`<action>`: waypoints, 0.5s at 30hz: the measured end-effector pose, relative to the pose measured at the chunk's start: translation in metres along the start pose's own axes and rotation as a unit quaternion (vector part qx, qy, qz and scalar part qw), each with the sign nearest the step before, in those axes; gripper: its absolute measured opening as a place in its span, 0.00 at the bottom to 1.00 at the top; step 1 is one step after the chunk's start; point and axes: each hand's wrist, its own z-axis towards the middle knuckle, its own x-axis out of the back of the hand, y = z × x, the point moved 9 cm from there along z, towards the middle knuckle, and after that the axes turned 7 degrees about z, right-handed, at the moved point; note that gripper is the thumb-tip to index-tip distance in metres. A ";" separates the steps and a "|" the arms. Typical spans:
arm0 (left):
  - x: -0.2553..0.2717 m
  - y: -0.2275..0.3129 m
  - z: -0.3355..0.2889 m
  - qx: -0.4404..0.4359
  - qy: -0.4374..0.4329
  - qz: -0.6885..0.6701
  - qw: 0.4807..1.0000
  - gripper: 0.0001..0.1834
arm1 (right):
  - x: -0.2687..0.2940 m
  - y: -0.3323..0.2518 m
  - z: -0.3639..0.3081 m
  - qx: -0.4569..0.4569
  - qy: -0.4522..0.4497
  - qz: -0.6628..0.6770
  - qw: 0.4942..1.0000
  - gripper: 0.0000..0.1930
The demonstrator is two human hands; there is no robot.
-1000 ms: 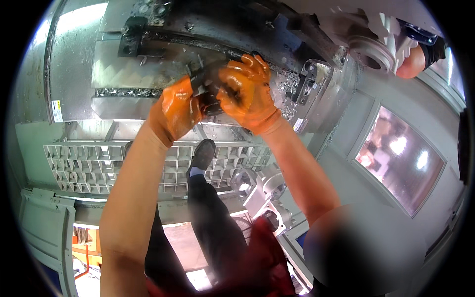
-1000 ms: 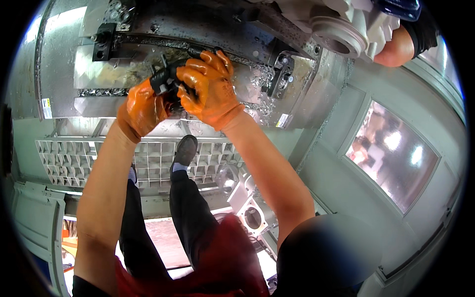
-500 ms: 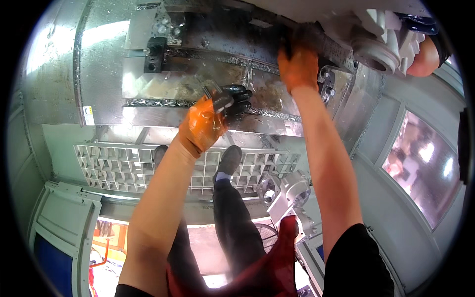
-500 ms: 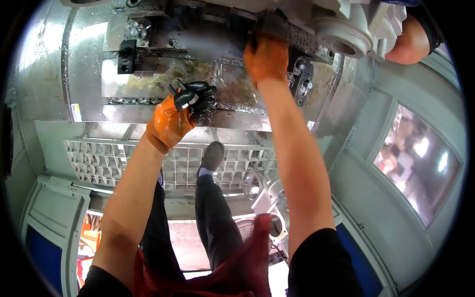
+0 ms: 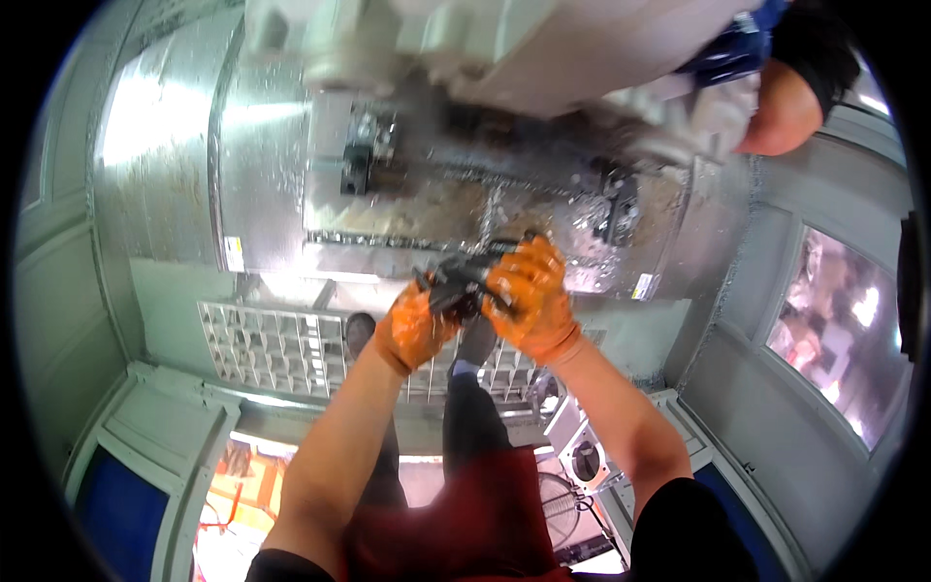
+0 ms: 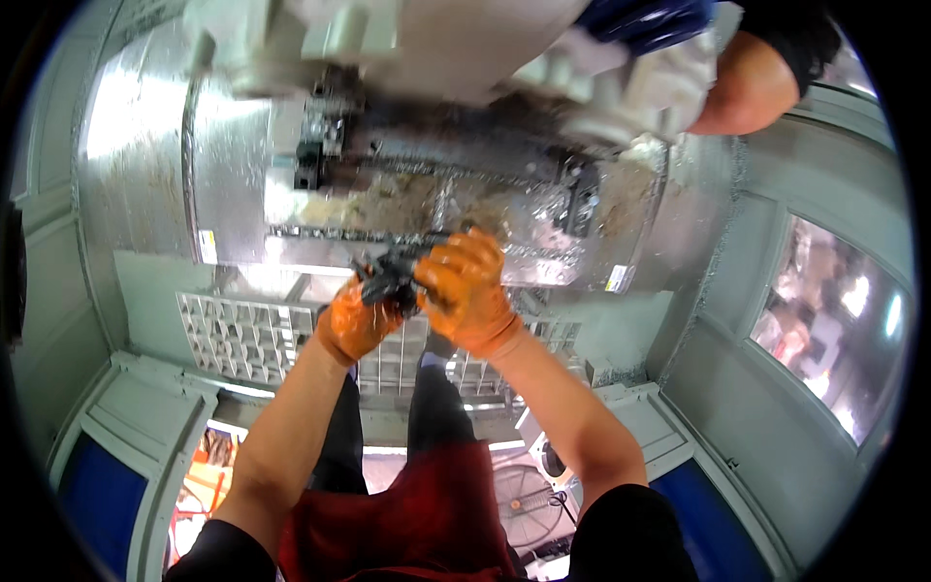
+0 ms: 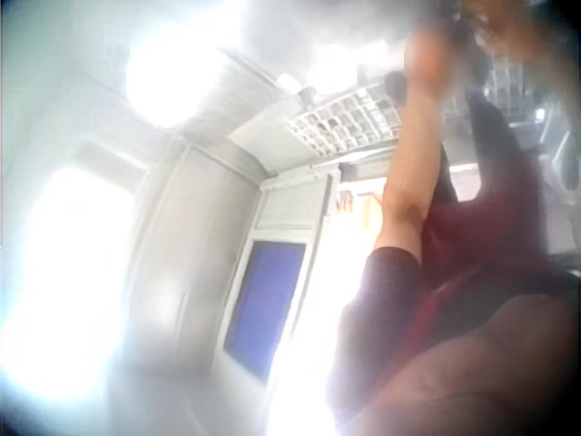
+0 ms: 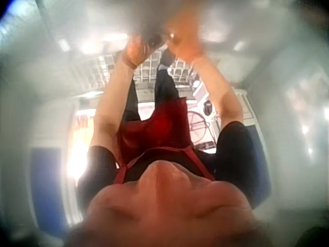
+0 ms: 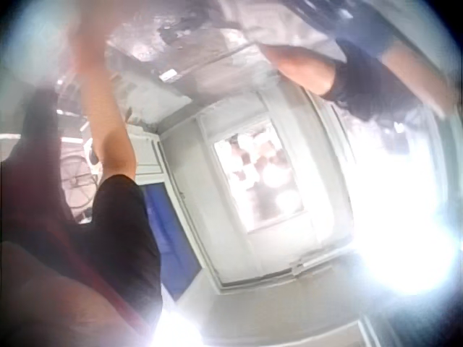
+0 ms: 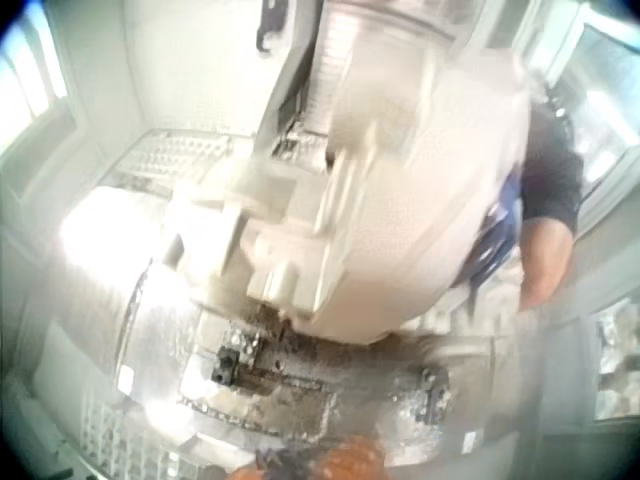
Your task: The person works with another person to position and secure a large metal component inside a machine enclosure, using their hands to lift, slide, and align the part onto a metal track.
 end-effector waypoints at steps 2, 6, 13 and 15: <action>-0.038 -0.001 -0.018 -0.012 0.042 0.145 0.988 0.13 | 0.017 -0.022 -0.006 0.025 0.013 -0.010 1.000 0.19; -0.094 -0.015 -0.048 -0.026 -0.036 0.048 0.998 0.23 | 0.054 -0.057 -0.012 0.012 0.044 0.017 0.999 0.18; -0.235 0.021 -0.079 -0.096 0.064 0.039 0.993 0.13 | 0.161 -0.095 0.013 -0.035 0.196 0.317 0.927 0.29; -0.290 0.053 -0.079 -0.141 -0.029 0.081 0.986 0.16 | 0.195 -0.077 0.017 -0.057 0.286 0.308 0.906 0.31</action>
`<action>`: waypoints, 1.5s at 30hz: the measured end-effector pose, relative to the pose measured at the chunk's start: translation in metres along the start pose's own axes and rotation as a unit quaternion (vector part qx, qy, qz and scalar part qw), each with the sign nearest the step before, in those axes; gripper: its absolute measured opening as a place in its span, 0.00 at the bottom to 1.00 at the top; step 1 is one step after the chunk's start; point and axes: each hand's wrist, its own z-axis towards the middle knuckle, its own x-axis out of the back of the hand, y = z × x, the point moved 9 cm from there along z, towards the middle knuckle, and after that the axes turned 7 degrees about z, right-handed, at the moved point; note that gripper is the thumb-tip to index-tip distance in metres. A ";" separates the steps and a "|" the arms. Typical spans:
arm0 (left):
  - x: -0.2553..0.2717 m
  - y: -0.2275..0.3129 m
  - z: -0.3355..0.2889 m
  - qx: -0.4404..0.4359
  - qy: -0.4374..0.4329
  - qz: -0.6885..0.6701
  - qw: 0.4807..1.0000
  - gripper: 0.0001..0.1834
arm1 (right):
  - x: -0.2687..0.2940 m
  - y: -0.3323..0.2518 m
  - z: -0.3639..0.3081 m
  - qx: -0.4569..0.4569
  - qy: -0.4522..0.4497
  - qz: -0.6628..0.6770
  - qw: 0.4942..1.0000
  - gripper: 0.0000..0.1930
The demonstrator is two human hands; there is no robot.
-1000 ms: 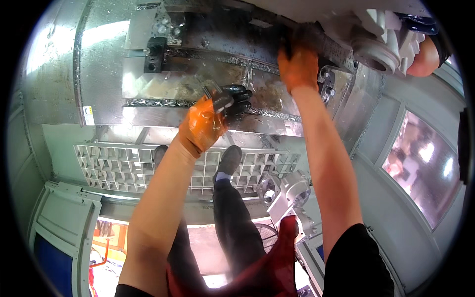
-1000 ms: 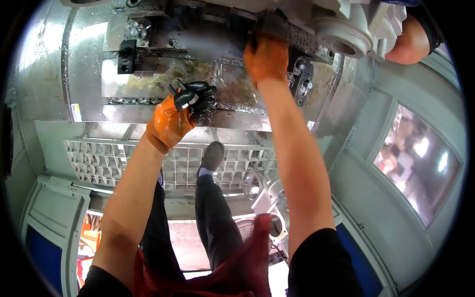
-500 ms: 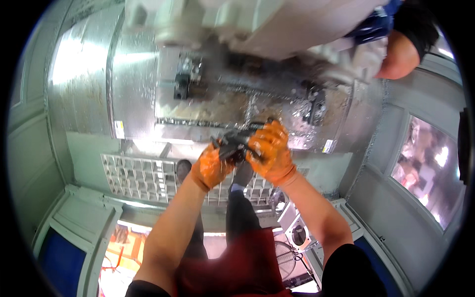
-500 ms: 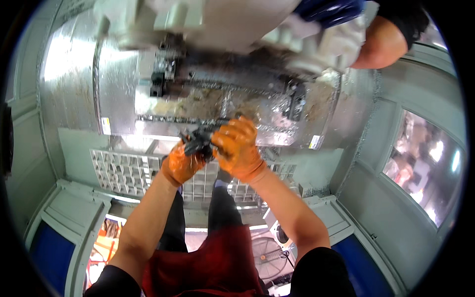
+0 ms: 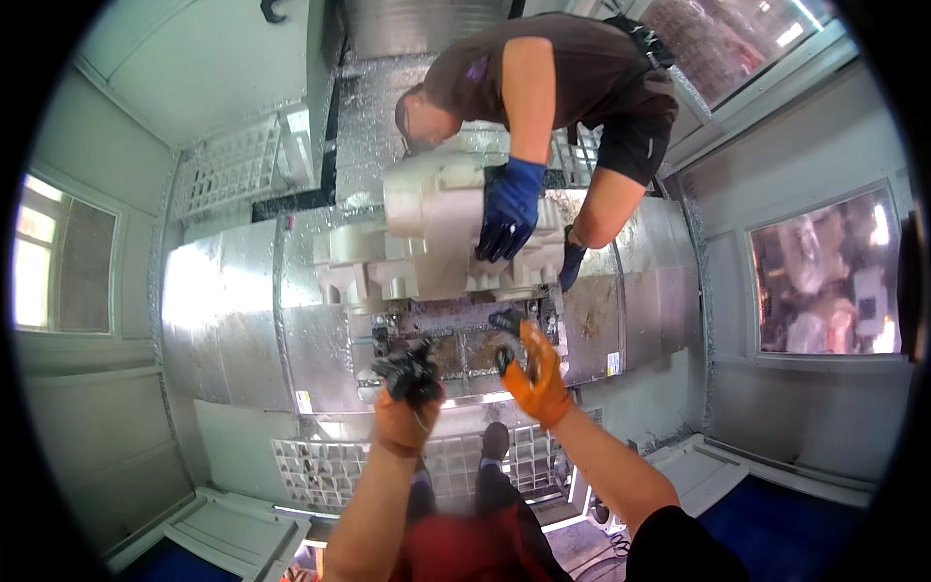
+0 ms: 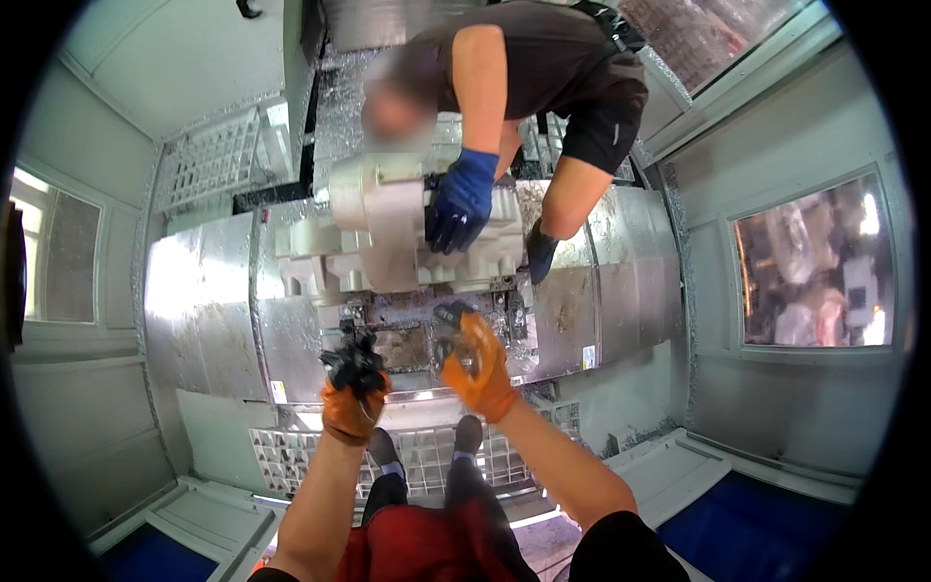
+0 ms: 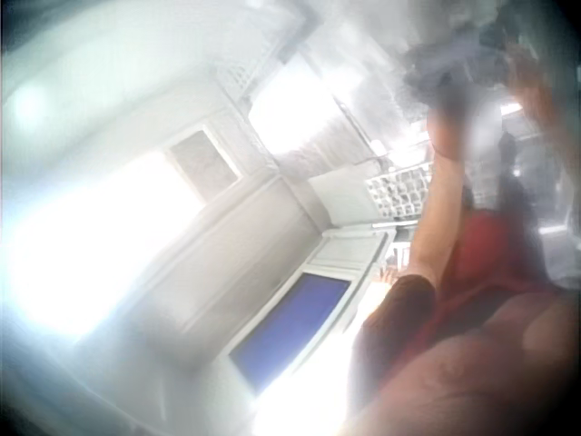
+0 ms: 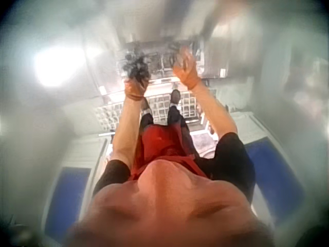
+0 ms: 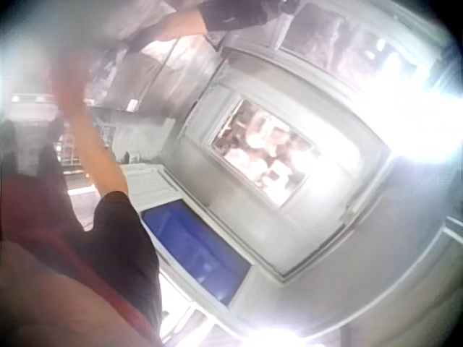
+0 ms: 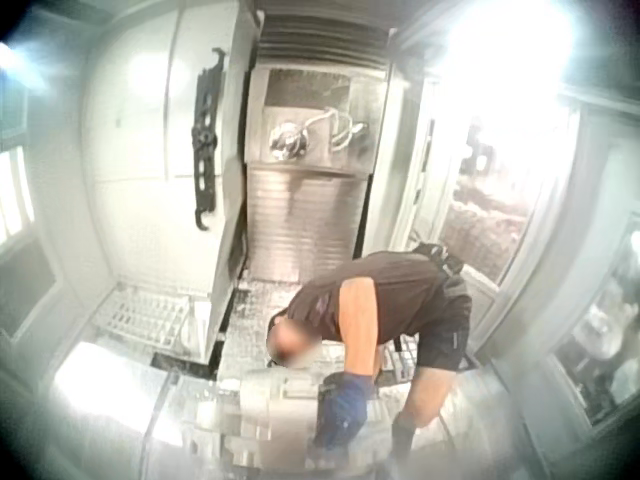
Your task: The person works with another person to position and secure a large metal component inside a machine enclosure, using their hands to lift, slide, and align the part onto a metal track.
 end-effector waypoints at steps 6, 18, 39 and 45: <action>-0.163 0.101 0.053 -0.276 0.009 0.492 0.826 0.17 | 0.019 0.014 0.109 -0.044 -0.017 -0.174 0.984 0.25; -0.212 0.083 0.208 -0.258 -0.016 0.288 0.922 0.08 | 0.012 0.096 0.143 -0.311 0.053 0.111 0.943 0.26; -0.246 0.086 0.177 -0.480 0.055 0.799 0.358 0.20 | 0.091 0.053 0.193 -0.402 -0.193 0.350 0.824 0.18; -0.241 0.089 0.181 -0.418 0.062 0.819 0.388 0.21 | 0.072 -0.007 0.222 -0.197 -0.061 0.046 0.977 0.25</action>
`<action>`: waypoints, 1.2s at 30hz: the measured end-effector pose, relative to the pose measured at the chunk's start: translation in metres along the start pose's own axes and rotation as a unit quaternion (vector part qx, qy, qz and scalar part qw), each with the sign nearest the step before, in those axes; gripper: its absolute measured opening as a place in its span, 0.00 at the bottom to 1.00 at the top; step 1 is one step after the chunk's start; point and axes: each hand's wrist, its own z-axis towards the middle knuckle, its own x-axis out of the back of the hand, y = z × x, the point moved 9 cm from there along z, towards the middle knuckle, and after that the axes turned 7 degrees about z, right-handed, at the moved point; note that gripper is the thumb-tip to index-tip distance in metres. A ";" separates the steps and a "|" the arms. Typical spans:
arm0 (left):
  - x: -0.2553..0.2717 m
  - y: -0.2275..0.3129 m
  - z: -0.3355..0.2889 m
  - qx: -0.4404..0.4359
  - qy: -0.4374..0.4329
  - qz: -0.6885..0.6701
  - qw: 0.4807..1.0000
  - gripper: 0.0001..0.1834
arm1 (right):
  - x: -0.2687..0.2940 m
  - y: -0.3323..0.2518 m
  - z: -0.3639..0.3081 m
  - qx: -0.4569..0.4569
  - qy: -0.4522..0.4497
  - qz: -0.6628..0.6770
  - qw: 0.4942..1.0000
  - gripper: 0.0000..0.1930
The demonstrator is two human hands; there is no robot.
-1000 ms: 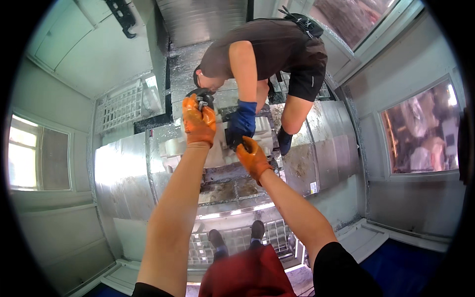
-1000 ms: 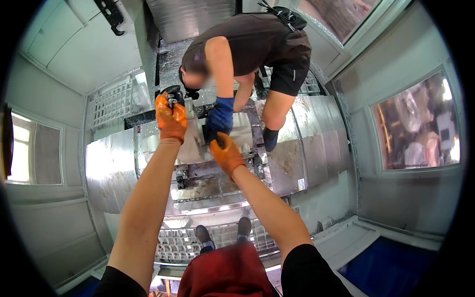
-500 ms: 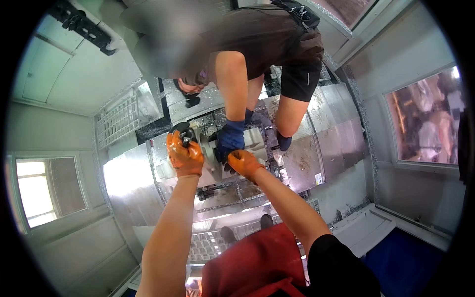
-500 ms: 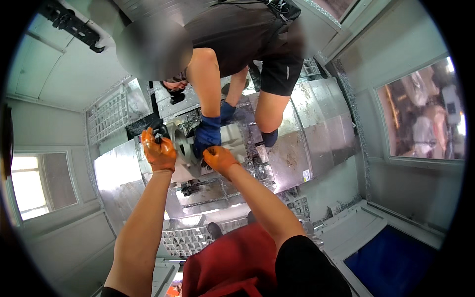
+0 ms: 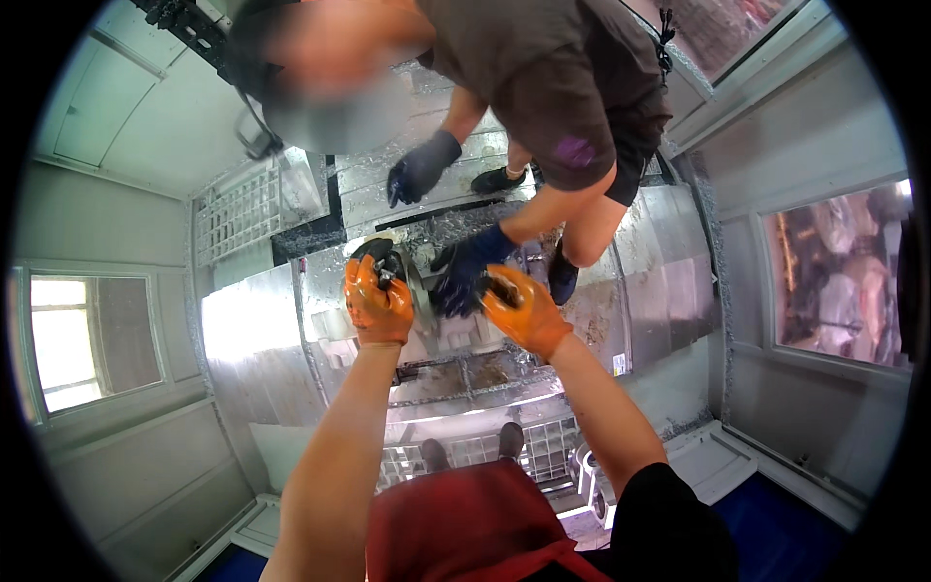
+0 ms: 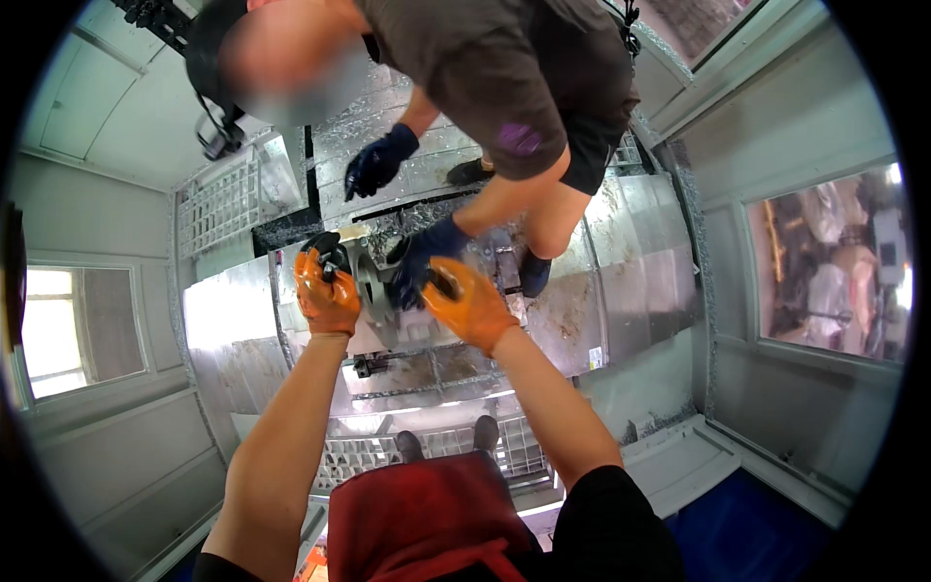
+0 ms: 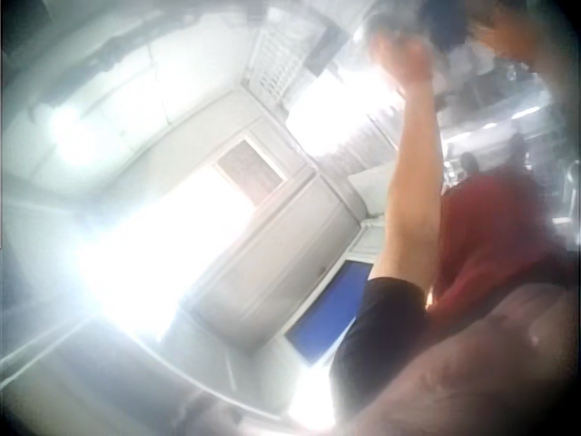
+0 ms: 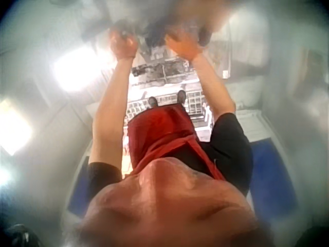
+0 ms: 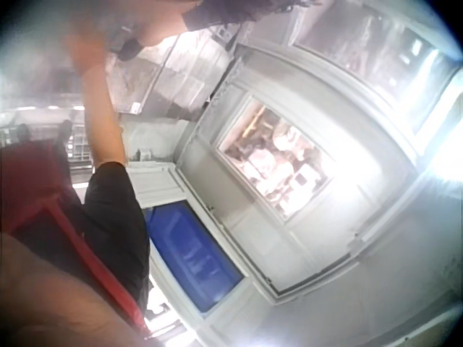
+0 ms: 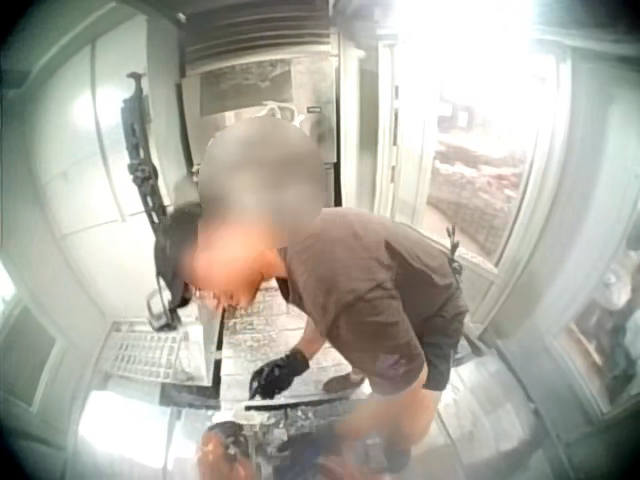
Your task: The person works with another person to position and secure a large metal component inside a machine enclosure, using their hands to lift, slide, and align the part onto a metal track.
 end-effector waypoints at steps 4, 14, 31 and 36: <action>-0.011 -0.043 -0.018 -0.004 0.091 -0.049 0.995 0.22 | -0.034 -0.094 0.021 0.252 0.098 -0.373 0.887 0.27; 0.013 -0.038 -0.053 0.212 0.003 -0.658 0.723 0.19 | -0.060 -0.162 0.004 0.420 0.084 -0.398 0.811 0.14; 0.221 0.090 -0.265 0.282 -0.278 -0.704 0.590 0.21 | -0.275 -0.230 -0.248 0.074 -0.368 -0.408 0.833 0.18; 0.265 0.107 -0.266 0.166 -0.314 -0.697 0.623 0.18 | -0.289 -0.255 -0.295 0.096 -0.258 -0.482 0.832 0.15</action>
